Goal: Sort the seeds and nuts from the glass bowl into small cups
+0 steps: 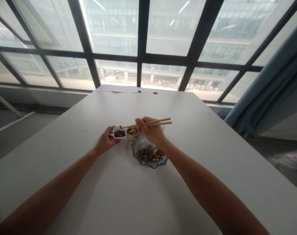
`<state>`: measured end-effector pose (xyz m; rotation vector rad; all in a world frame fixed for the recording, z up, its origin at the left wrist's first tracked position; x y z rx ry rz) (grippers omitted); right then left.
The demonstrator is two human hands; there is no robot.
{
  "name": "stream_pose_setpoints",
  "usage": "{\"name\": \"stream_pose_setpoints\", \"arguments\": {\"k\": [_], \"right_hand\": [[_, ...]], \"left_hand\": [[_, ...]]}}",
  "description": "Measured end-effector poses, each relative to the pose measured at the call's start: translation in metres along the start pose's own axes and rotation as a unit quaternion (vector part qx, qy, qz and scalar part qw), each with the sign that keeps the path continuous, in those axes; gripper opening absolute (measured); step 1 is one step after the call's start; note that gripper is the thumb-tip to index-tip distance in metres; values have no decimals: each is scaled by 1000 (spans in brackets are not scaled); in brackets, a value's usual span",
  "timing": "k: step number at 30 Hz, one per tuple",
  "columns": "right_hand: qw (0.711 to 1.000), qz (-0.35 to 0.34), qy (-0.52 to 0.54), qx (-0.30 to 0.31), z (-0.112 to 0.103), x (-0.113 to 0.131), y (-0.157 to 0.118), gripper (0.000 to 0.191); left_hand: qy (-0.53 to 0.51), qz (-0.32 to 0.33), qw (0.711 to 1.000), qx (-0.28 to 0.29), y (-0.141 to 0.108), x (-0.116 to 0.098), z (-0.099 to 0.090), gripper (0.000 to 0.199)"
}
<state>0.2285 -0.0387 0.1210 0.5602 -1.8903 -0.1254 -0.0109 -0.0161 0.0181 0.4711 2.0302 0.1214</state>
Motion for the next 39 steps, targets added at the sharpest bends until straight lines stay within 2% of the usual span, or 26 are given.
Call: {"name": "stream_pose_setpoints", "arguments": {"k": [2,4,6,8,10,12,14,16,18,22,26,28,32,39], "right_hand": [[1000,2,7,25,8,-4,5,53],[1000,7,20,18,7,-7,1,54],[999,16,35,-25,-7,-6,-8,56],[996,26,36,-74,-30,-3,-20,60],[995,41,31,-83,-55,-1,-30,63],[997,69,18,-33,-72,-1,-38,63],[993,111,6,50,-79,-5,-43,63],[982,144,1,121,-78,-10,-47,63],[976,156,-1,153,-73,-15,-50,61],[981,137,-15,133,-67,-20,-49,62],[990,103,-51,83,-80,-18,-50,61],[990,92,-69,79,-88,-15,-52,59],[986,67,-109,105,-91,-8,-55,54],[973,5,-155,168,-76,4,-55,51]], "left_hand": [[0,5,1000,2,0,0,1,58],[-1,6,1000,1,-1,0,1,58],[0,4,1000,0,-1,0,2,58],[-1,2,1000,2,-1,0,2,57],[-2,1,1000,1,-1,1,2,57],[-1,1,1000,-1,-1,1,1,57],[6,0,1000,-6,-1,2,1,57],[13,-1,1000,-8,-2,2,0,58],[17,-1,1000,-9,-2,2,0,58],[15,1,1000,-8,-3,1,0,59],[22,-9,1000,-11,-3,3,0,61],[24,-11,1000,-14,-3,3,-1,61],[21,-8,1000,-13,-2,0,-1,60],[13,-13,1000,-6,-2,-1,-1,61]]}}
Point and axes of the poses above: each hand's wrist, its own y-axis towards the middle knuckle, its own z-axis out of the palm, x = y × z, the point moved 3 cm from there along y, towards the middle knuckle, and after that the axes turned 11 degrees about x, right-handed, at the moved point
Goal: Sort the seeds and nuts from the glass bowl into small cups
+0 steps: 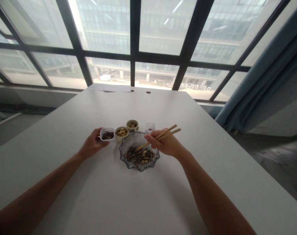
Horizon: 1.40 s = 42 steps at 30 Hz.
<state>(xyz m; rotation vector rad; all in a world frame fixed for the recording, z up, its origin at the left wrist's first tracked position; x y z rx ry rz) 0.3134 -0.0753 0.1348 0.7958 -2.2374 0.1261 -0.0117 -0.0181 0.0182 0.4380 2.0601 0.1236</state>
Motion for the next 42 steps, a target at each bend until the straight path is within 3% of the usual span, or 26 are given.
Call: {"name": "stream_pose_setpoints", "arguments": {"k": [36,42], "right_hand": [[999,-2,-36,-7,5,-10,2,46],[1000,5,-31,0,7,-3,3,48]], "left_hand": [[9,21,1000,6,-1,2,1,58],[10,19,1000,5,-1,1,1,58]]}}
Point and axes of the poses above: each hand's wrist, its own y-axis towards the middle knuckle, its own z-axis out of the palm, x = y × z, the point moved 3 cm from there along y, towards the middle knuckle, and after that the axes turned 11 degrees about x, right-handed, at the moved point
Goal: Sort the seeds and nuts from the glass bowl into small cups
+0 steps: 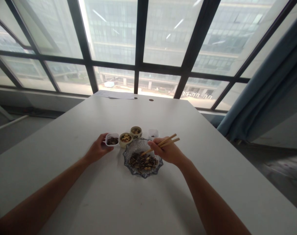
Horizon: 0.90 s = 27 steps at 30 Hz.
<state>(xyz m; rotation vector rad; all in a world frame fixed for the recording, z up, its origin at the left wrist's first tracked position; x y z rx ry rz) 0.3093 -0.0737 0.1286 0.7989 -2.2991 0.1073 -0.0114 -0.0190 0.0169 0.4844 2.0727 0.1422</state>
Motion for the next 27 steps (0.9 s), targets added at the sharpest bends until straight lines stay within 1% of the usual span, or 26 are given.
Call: {"name": "stream_pose_setpoints", "arguments": {"k": [4,15,19,21,23,25,27], "right_hand": [[1000,1,-1,2,0,2,1,50],[1000,6,0,-17,3,-8,3,47],[1000,0,-15,-17,5,-9,4,49],[1000,3,-4,-18,6,-11,4,50],[999,17,33,-40,5,-15,4,52],[990,42,94,-94,2,-20,5,55],[972,62,163,-157,-3,-27,5,56]], "left_hand": [[-4,0,1000,4,0,0,0,58],[2,2,1000,-5,0,-1,-1,57],[4,2,1000,0,0,2,0,57],[3,2,1000,0,0,3,1,57],[2,3,1000,-2,0,3,0,57],[1,4,1000,-1,0,2,0,57],[3,3,1000,0,1,1,0,57]]}}
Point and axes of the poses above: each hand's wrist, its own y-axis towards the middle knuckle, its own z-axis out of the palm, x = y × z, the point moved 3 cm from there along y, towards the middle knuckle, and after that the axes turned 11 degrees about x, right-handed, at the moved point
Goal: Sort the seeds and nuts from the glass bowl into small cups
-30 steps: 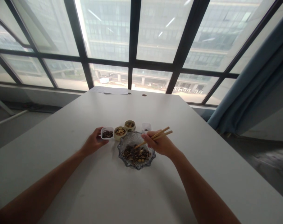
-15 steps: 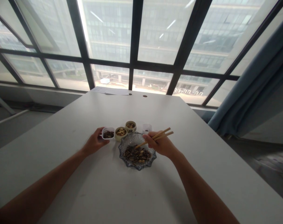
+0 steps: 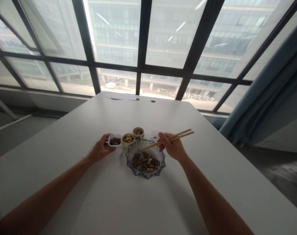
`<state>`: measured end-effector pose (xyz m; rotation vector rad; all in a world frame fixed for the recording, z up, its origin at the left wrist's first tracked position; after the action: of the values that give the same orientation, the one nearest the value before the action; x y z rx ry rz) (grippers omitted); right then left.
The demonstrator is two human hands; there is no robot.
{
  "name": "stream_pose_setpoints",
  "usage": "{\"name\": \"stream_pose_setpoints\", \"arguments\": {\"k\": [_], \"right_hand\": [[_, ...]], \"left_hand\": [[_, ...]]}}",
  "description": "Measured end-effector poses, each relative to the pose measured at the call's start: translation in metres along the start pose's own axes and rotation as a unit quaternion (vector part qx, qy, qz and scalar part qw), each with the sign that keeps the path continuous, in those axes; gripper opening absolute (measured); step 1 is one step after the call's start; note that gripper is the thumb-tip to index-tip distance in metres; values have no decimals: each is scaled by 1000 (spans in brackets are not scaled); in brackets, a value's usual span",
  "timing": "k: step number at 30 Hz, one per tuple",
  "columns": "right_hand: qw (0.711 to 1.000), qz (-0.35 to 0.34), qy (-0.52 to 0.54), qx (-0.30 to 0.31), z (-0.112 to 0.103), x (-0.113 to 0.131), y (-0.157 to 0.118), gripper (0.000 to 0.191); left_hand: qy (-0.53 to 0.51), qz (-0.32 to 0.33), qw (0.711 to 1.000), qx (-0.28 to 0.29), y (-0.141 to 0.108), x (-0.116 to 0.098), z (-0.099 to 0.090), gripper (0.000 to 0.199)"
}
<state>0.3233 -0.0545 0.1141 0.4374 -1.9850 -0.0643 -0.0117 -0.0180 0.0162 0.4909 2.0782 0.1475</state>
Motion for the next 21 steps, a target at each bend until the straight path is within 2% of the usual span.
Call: {"name": "stream_pose_setpoints", "arguments": {"k": [3,6,9,12,16,21], "right_hand": [[994,3,84,-72,-10,-6,4,54],[983,-15,103,-149,-21,-9,4,53],[975,-27,33,-220,-30,-7,0,52],[961,-28,-75,-264,-36,-4,-6,53],[952,-27,-131,-276,-40,-6,-8,55],[964,-15,-185,-192,-38,-9,-2,58]], "left_hand": [[3,0,1000,-3,0,-2,0,56],[1,3,1000,-4,1,-3,0,55],[4,3,1000,-6,1,-1,0,56],[8,2,1000,-6,1,1,0,57],[8,3,1000,-3,1,1,0,56],[1,-2,1000,-2,1,1,0,58]]}}
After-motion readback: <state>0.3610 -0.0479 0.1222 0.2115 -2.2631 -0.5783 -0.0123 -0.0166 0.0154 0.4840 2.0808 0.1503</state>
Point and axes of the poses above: each hand's wrist, its own y-axis towards the middle knuckle, its own z-axis out of the palm, x = y × z, the point moved 3 cm from there along y, towards the middle knuckle, and after that the axes turned 11 degrees about x, right-handed, at the moved point
